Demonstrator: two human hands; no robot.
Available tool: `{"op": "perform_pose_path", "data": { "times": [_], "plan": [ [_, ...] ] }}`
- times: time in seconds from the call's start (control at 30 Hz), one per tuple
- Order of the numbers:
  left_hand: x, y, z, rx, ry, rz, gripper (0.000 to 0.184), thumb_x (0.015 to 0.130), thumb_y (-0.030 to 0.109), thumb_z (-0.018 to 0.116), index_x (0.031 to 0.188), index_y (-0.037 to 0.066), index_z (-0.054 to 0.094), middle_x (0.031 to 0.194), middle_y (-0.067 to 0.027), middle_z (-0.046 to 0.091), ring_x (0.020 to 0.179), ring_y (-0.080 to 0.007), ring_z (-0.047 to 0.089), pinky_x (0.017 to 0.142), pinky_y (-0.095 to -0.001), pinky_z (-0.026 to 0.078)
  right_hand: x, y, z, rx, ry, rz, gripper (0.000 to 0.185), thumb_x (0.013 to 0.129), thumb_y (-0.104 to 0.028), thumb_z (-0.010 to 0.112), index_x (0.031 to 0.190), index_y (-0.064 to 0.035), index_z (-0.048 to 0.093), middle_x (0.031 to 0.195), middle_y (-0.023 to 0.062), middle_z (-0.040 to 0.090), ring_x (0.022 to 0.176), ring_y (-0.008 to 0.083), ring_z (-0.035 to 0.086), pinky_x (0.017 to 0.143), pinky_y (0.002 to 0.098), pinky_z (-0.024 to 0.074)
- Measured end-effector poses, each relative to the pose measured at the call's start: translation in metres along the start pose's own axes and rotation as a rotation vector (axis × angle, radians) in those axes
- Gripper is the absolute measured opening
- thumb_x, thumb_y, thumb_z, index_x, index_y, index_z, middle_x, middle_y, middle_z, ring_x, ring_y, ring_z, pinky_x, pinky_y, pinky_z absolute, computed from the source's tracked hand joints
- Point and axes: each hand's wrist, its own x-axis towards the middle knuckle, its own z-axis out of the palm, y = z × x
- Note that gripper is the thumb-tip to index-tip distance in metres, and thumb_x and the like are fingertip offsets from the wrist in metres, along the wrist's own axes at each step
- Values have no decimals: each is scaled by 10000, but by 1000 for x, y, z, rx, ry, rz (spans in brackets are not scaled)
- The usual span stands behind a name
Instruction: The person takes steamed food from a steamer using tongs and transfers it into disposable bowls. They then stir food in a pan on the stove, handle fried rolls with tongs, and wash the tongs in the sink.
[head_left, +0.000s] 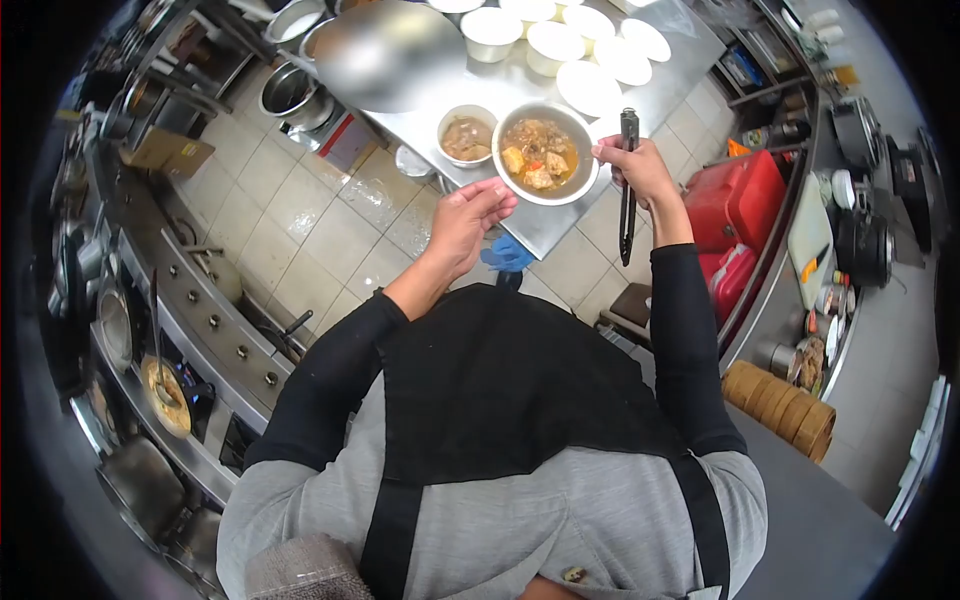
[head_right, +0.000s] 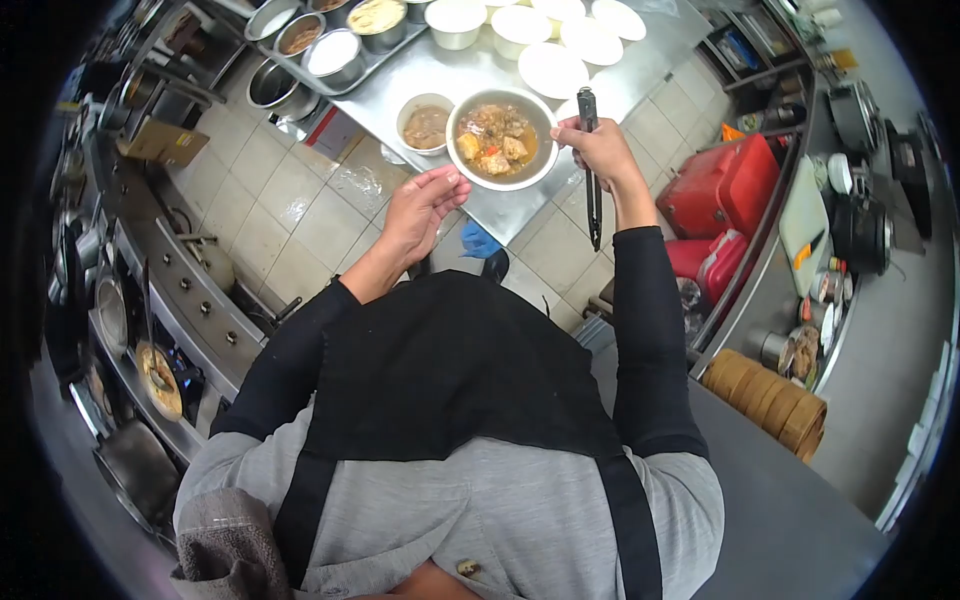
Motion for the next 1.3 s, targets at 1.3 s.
{"op": "perform_pose_path", "data": {
  "times": [1.3],
  "plan": [
    [-45, 76, -74, 1447, -89, 739, 353, 681, 96, 860, 817, 64, 536, 1086, -190, 628, 1050, -346, 630, 845, -395, 511, -18, 91, -33, 209, 200, 152, 203, 789, -150, 767, 852, -1, 643, 678, 20, 600, 468, 82, 470, 421, 251, 354]
  ]
}}
